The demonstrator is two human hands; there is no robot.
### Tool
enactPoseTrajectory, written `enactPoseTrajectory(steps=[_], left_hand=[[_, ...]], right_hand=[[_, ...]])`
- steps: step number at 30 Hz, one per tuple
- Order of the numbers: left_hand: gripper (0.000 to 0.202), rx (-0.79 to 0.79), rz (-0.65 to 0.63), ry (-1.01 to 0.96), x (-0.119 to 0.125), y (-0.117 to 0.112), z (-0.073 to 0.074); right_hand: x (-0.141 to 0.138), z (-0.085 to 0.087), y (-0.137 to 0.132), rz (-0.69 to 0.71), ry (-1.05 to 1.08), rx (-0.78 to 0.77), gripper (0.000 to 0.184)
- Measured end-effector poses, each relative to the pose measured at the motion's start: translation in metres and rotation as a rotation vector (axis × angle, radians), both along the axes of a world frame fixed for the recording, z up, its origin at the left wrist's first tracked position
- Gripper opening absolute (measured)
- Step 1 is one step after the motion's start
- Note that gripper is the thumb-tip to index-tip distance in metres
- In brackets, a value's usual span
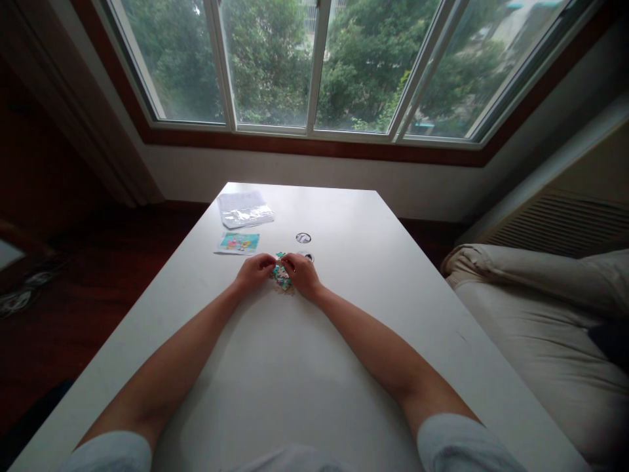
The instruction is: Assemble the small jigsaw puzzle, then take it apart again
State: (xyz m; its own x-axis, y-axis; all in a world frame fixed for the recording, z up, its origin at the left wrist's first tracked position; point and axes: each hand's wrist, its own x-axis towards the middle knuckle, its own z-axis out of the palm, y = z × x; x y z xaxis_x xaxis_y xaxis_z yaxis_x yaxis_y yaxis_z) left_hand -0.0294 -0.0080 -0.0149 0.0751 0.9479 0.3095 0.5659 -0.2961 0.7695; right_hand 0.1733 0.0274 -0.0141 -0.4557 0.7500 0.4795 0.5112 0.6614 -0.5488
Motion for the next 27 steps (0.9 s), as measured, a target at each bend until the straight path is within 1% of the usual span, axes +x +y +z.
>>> enactPoseTrajectory(steps=[4,9,13,19,23,25,27], left_hand=[[0.019,0.006,-0.003,0.033,0.000,-0.001,0.001],[0.017,0.010,0.006,0.069,0.002,-0.002,0.003],[0.015,0.023,0.024,0.089,0.002,-0.003,0.005],[0.017,0.050,0.059,0.107,0.003,-0.003,0.006],[0.016,0.068,0.074,0.147,0.002,-0.003,0.006],[0.014,0.081,0.086,0.174,-0.001,-0.002,0.006],[0.014,0.089,0.099,0.198,-0.003,-0.001,0.005]], right_hand=[[0.000,0.003,-0.003,-0.001,-0.004,-0.008,0.017],[-0.002,0.002,-0.004,-0.020,-0.028,-0.027,0.017],[-0.001,0.003,-0.004,-0.044,0.019,0.002,0.022],[-0.001,0.001,-0.004,0.011,0.052,-0.030,0.022],[-0.001,-0.005,0.003,0.011,0.050,-0.047,0.026],[0.003,-0.007,0.011,0.013,0.037,-0.069,0.031],[0.011,-0.007,0.021,0.047,0.028,-0.079,0.030]])
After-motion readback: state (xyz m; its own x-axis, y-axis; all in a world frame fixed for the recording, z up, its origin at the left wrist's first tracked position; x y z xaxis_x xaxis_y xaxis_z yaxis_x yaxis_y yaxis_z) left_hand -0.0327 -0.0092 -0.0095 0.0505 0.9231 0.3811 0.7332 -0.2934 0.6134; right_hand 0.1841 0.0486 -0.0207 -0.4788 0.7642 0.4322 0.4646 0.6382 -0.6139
